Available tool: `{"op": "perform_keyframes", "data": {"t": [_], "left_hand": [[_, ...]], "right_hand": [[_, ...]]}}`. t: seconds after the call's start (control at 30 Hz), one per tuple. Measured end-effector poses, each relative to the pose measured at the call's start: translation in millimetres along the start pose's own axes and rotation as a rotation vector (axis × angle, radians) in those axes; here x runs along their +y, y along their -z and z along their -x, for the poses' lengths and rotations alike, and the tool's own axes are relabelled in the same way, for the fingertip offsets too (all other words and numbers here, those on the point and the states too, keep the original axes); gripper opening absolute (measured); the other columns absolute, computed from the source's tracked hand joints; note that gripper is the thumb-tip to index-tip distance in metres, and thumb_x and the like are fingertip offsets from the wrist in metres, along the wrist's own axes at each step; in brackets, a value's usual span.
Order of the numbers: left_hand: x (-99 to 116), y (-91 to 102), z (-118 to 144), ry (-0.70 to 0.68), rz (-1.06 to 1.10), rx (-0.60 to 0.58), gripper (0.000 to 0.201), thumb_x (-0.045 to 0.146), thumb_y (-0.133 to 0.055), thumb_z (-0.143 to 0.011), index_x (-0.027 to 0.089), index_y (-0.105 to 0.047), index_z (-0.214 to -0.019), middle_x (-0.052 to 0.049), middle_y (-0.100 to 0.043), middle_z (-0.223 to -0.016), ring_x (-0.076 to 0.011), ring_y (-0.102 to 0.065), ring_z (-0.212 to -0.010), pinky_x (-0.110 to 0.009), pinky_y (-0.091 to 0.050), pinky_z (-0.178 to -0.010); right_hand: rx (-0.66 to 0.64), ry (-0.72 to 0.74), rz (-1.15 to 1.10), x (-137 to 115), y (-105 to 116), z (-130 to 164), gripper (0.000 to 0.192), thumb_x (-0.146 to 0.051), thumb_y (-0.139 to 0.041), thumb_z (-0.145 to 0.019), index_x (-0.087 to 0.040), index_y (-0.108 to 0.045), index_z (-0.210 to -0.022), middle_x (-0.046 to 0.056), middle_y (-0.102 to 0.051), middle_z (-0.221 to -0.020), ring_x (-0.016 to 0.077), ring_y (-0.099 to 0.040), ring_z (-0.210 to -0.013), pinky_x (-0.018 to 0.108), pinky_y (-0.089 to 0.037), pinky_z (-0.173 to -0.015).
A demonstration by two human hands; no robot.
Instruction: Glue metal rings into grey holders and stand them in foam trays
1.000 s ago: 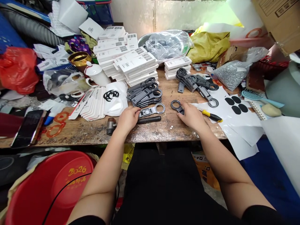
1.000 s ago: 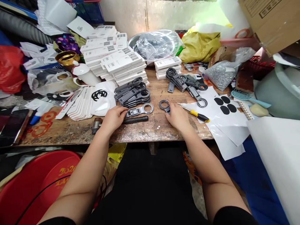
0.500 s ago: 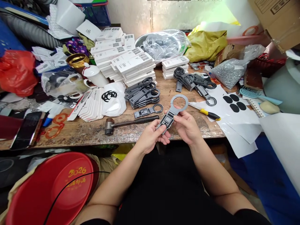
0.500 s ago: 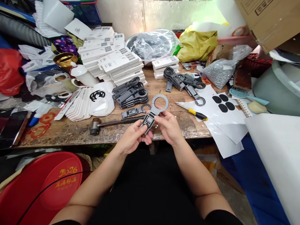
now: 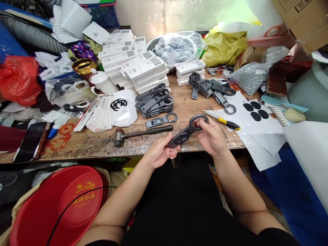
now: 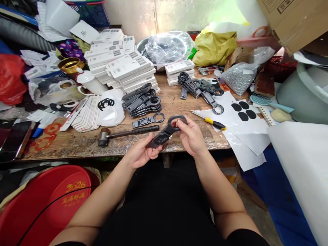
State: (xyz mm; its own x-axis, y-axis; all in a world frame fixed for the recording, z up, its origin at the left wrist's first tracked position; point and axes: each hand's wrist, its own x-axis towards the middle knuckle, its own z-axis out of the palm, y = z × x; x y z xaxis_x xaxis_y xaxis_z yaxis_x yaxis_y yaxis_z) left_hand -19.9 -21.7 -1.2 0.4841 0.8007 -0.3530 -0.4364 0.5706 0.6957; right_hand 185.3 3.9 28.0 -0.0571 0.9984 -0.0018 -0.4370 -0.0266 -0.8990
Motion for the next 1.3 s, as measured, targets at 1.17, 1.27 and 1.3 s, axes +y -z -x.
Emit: {"op": "perform_keyframes", "data": {"t": [1.17, 1.27, 1.3], "left_hand": [[9, 4.0, -22, -0.533, -0.676, 0.559, 0.051, 0.065, -0.081, -0.077, 0.019, -0.065, -0.092, 0.001, -0.071, -0.067, -0.0173, -0.070, -0.054, -0.027, -0.055, -0.054], [10, 5.1, -13, -0.524, -0.598, 0.456, 0.053, 0.063, -0.083, -0.079, 0.018, -0.069, -0.102, -0.002, -0.076, -0.078, -0.0181, -0.074, -0.064, -0.028, -0.059, -0.063], [10, 5.2, -9, -0.527, -0.567, 0.417, 0.051, 0.061, -0.084, -0.080, 0.018, -0.070, -0.104, -0.004, -0.077, -0.083, -0.0187, -0.075, -0.070, -0.028, -0.060, -0.067]], "right_hand": [[-0.338, 1.100, 1.079, 21, -61, 87, 0.036, -0.016, -0.067, -0.098, -0.004, -0.069, -0.132, 0.020, -0.080, -0.125, 0.0264, -0.074, -0.128, 0.036, -0.063, -0.111], [-0.350, 1.007, 0.983, 13, -55, 84, 0.038, -0.017, -0.067, -0.098, -0.015, -0.071, -0.136, 0.013, -0.080, -0.128, 0.0238, -0.077, -0.123, 0.035, -0.066, -0.105], [-0.308, 0.925, 0.934, 9, -50, 80, 0.037, -0.019, -0.067, -0.099, -0.020, -0.073, -0.135, 0.010, -0.081, -0.127, 0.0236, -0.079, -0.119, 0.035, -0.067, -0.103]]}}
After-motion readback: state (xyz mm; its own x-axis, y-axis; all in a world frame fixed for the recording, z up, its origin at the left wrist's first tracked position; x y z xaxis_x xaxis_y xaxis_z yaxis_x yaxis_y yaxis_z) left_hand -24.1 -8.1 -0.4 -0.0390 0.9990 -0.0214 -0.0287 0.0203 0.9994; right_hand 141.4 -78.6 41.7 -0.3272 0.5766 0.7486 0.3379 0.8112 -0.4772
